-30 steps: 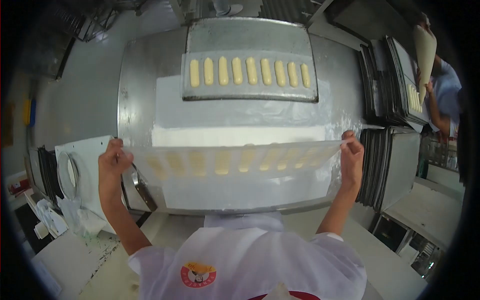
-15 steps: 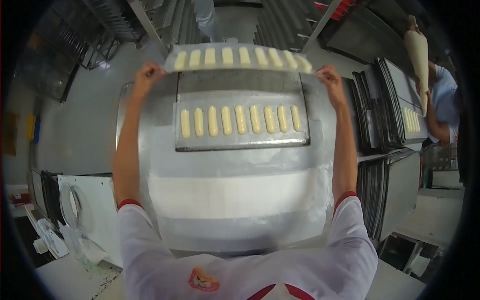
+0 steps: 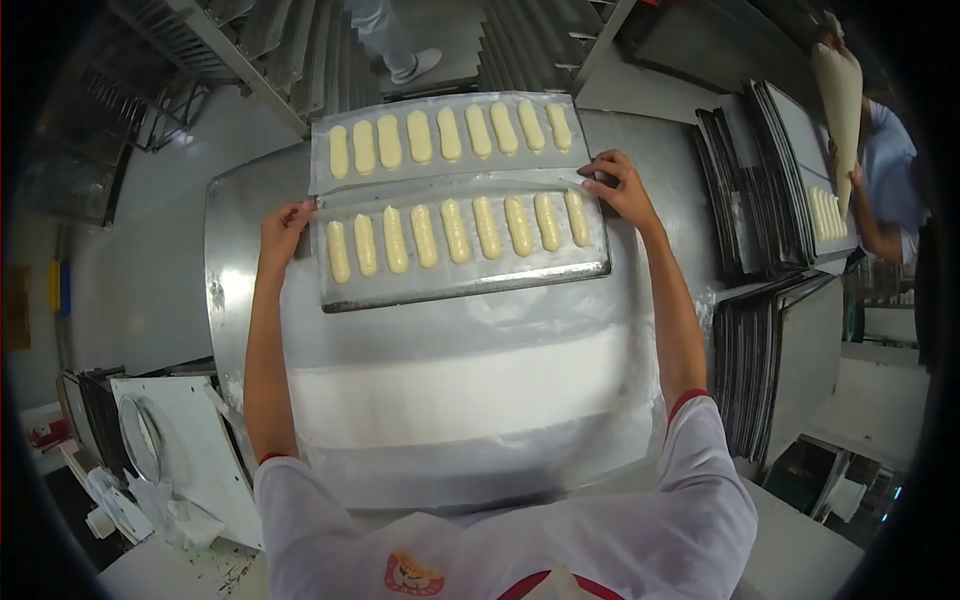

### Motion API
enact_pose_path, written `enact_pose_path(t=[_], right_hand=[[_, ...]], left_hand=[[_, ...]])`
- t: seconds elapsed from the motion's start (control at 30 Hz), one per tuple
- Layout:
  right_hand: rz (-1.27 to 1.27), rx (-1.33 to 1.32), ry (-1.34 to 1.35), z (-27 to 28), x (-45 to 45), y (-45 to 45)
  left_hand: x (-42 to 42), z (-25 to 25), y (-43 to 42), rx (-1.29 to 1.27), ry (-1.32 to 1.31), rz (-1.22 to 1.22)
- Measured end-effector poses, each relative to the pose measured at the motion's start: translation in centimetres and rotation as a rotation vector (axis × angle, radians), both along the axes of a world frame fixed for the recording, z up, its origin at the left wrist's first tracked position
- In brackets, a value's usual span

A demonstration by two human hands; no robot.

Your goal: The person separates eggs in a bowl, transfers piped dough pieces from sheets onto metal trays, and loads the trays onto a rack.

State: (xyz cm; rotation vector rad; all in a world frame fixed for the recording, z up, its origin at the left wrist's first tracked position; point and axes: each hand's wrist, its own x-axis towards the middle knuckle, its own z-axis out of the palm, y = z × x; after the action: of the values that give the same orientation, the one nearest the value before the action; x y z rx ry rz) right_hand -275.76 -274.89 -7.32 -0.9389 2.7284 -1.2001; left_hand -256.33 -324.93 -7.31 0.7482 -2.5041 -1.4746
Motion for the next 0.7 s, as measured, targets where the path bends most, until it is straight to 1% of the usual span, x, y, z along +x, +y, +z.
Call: enact_pose_path(t=[0.03,0.1,0.13,0.23,0.3,0.37,0.4,0.43,0.47,0.53,0.57,0.63,0.7], right_hand=[[0.0,-0.001,-0.003,-0.2,0.1,0.2],[-0.035,-0.089,-0.15,-0.7,0.2,0.2],[-0.031,-0.202,-0.229,-0.8,0.3,0.3],[-0.045,-0.158,-0.181,-1.2,0.5,0.7],[-0.032,-0.14,-0.187,-1.5,0.4,0.9],[-0.023,-0.13,-0.194,-1.5,0.7,0.6],[-0.087,-0.213,-0.263,-1.5,0.9,0.5],[-0.151,-0.296,-0.332,-1.1,1.2,0.3],[-0.148,-0.295,-0.333,-0.7,1.7,0.3],[-0.156,-0.445,-0.388,0.2,3.4,0.5],[-0.154,-0.434,-0.406,0.8,4.7,0.8],[-0.132,-0.454,-0.341,2.7,6.3,1.7],[-0.116,-0.423,-0.29,4.5,8.9,2.7]], left_hand=[[0.2,-0.1,0.2,-0.001,-0.003,0.0],[0.7,-0.2,0.1,0.105,-0.003,-0.032],[0.9,-0.1,0.2,0.098,-0.004,-0.026],[0.8,-0.7,0.2,0.029,0.017,-0.059],[0.8,-2.1,-0.8,0.016,0.028,-0.025],[0.8,-1.9,-0.5,0.037,0.026,0.021],[0.8,-1.8,-0.4,0.059,0.024,0.059],[0.9,-1.4,-0.1,0.059,0.026,0.062],[1.2,-1.0,0.0,0.087,0.055,0.08],[2.5,-0.1,0.5,0.124,0.068,0.106],[3.6,0.8,0.7,0.116,0.066,0.077],[5.4,3.0,1.0,0.116,0.06,0.066],[8.3,5.2,1.8,0.079,0.094,-0.004]])
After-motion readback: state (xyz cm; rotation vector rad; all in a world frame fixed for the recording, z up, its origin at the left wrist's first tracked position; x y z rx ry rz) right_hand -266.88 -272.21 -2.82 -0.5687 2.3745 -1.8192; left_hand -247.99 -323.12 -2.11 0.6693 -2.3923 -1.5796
